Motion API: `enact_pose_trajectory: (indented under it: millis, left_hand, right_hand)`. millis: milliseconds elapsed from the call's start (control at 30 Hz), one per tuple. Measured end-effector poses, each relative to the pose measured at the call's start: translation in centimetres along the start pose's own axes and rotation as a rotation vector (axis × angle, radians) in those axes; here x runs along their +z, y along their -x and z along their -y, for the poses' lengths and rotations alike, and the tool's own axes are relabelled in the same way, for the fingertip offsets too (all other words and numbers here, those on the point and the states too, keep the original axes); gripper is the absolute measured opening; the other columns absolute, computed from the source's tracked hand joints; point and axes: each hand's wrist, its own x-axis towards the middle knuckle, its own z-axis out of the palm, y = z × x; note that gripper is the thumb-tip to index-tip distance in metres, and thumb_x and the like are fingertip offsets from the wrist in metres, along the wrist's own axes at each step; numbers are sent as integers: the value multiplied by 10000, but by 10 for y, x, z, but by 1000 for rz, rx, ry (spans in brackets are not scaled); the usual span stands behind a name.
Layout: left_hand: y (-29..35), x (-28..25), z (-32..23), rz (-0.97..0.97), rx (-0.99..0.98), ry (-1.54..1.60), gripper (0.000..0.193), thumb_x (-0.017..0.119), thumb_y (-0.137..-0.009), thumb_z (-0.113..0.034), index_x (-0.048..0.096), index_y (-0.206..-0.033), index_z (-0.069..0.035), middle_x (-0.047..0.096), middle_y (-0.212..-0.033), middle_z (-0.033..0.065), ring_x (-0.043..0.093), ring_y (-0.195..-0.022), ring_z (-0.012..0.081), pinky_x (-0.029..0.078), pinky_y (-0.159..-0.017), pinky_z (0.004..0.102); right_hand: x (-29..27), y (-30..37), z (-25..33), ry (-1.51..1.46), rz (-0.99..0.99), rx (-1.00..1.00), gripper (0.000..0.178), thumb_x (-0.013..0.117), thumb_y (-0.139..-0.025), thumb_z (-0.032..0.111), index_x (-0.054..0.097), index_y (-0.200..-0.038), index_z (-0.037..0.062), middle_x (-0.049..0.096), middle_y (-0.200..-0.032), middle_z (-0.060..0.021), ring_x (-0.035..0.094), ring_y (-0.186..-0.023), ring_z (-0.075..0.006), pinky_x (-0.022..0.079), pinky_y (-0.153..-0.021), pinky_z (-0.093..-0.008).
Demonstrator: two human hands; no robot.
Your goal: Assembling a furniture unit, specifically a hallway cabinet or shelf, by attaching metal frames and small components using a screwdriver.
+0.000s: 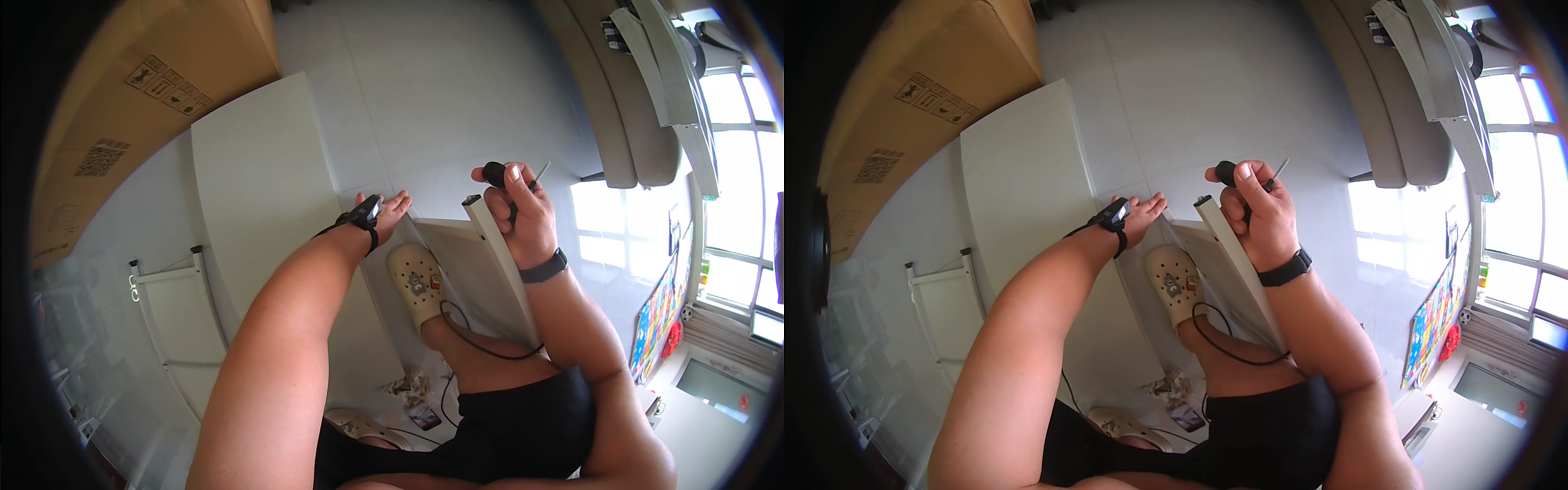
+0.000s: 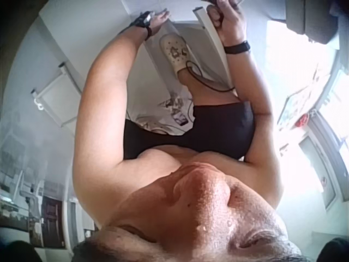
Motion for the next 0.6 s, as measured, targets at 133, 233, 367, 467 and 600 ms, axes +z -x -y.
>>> enact_pose_trajectory:
  millis: [133,233,367,467,600]
  left_hand:
    - [3,25,22,-134,7,-121,896,508,-857,-11,161,-1649,-244,133,-1730,-33,498,-1328,308,349,-1112,646]
    - [10,18,23,-164,-66,-71,899,539,-851,-4,197,-1643,-259,143,-1726,45,526,-1304,327,382,-1119,575]
    - [31,-38,18,-696,-129,515,743,597,-919,-52,349,-1598,-226,297,-1663,156,560,-1284,300,434,-1109,419]
    - [65,-111,18,-772,286,937,543,603,-1014,-156,469,-1538,-195,488,-1540,118,588,-1236,240,471,-1064,381]
    - [116,-179,-25,-690,717,1191,420,572,-1059,-164,552,-1478,-174,586,-1424,72,601,-1192,184,495,-1021,326]
  right_hand:
    - [8,-2,-4,-36,25,15,165,614,-1045,252,562,-1033,96,664,-1103,-157,399,-576,-69,372,-504,-227]
    - [7,-3,-5,-34,27,6,162,617,-1044,250,562,-1037,98,663,-1104,-160,397,-574,-69,372,-502,-225]
    - [3,-1,-2,-45,34,-30,159,621,-1043,249,574,-1046,98,666,-1099,-162,393,-571,-66,363,-490,-221]
    - [4,-2,-3,-22,48,-27,166,626,-1042,256,585,-1051,96,673,-1081,-157,388,-573,-64,357,-484,-218]
    - [10,-1,0,63,41,-8,216,651,-1030,293,585,-1045,87,668,-906,-111,376,-545,-67,331,-467,-224]
